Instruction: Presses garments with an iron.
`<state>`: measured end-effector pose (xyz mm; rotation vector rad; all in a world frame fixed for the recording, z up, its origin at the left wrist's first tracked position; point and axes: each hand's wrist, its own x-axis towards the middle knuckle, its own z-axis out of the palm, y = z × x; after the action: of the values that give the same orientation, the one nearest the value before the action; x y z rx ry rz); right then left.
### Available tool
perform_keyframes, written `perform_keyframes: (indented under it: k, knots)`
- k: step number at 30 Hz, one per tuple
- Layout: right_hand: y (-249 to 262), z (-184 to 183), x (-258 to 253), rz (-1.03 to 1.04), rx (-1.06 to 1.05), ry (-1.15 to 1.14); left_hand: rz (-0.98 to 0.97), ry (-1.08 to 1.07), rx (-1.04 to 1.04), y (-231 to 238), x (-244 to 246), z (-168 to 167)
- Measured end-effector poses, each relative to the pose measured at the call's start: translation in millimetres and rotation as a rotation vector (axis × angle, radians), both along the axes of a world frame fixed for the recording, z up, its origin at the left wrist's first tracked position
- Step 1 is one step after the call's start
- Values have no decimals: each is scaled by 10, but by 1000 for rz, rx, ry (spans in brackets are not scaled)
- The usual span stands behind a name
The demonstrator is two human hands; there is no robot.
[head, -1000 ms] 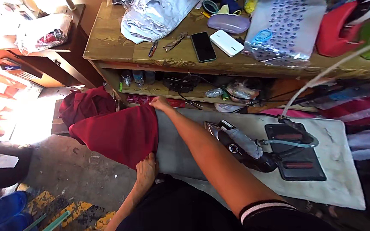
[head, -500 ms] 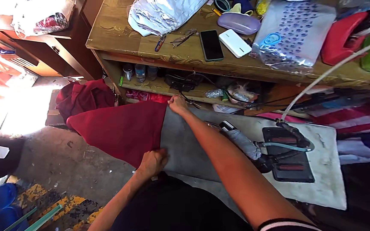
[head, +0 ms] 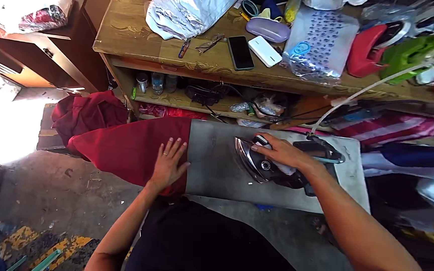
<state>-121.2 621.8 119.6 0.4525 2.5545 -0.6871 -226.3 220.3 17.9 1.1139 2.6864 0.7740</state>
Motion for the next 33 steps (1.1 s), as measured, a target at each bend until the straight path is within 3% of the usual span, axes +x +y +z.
perform_keyframes:
  k: [4,8,13,18,21,26,33]
  knots:
    - [-291,-14,61,-30,60,110,212,87,-79,-722,-581,187]
    - [-1050,199,-100,-33,89,104,405,47,-196,-1465,-1094,231]
    - [-2017,167,-601,32,-30,123,381,87,-244,-1771,-1414,25]
    - [-2906,-10,-1106,378,21,68,297,-21,-306,-1932,-1637,-130]
    - [-2980,13,-1379,298,102,111,297,-60,-305,-1956,-1674,-157]
    - [-2550,-69,-1813,13,179,137,310,-70,-300,-1963,-1698,-185]
    - [-2261,-18,-1442,294,152,84,323,-51,-292,-1974,-1691,-224]
